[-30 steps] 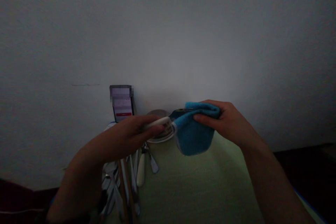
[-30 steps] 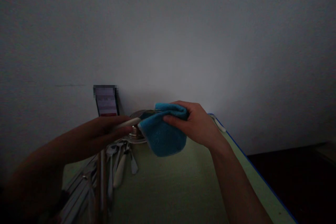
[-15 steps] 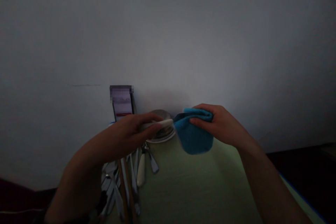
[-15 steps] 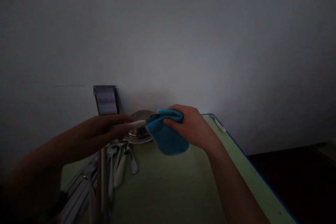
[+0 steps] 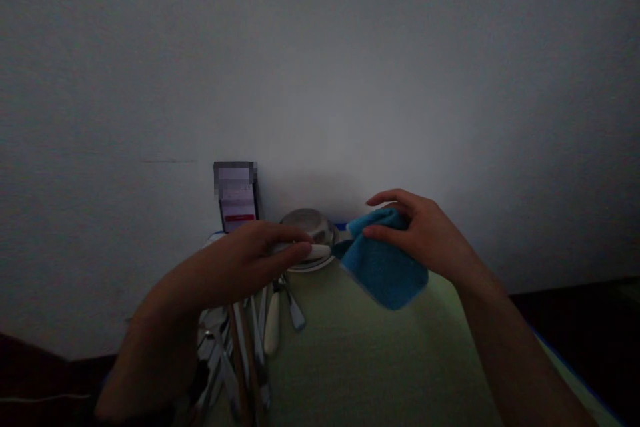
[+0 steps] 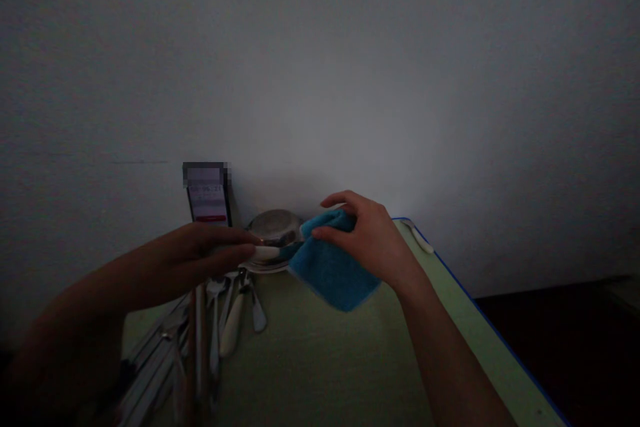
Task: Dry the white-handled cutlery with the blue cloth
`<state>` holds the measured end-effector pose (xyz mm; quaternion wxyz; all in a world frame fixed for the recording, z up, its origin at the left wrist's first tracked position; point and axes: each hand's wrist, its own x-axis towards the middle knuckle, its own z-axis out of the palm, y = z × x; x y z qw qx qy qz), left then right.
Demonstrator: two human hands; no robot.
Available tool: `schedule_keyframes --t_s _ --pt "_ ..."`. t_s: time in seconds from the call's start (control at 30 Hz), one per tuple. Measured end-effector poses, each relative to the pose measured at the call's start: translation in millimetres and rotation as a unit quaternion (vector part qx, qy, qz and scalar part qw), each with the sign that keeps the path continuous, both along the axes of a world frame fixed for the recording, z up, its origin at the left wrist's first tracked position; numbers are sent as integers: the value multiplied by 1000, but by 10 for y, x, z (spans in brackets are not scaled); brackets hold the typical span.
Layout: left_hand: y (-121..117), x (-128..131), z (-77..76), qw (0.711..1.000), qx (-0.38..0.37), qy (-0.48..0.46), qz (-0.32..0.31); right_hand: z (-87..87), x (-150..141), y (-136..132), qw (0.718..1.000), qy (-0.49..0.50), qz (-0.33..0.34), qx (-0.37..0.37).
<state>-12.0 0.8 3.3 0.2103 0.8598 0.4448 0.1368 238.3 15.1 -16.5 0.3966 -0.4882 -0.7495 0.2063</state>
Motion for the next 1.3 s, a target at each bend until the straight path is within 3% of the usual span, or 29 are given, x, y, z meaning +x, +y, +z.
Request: schedule_keyframes --t_s 0.17,0.4,0.63,0.87,1.0,1.3 --pt "6 13 -6 1000 -7 14 -7 42 -26 -28 999 -32 12 22" --pt "15 57 22 1000 -12 3 -20 54 -116 -38 976 -141 164 -27" --pt "-31 52 68 995 -60 -47 -68 48 -112 -8 987 -109 120 3" --pt "-22 48 56 994 -46 -71 -64 14 -96 -26 951 -143 261 -82" --pt "5 23 30 994 -30 -87 -59 -1 -88 -25 950 -155 261 -74" --pt "7 28 20 991 -69 -88 -75 -11 -58 -21 955 -140 239 -108"
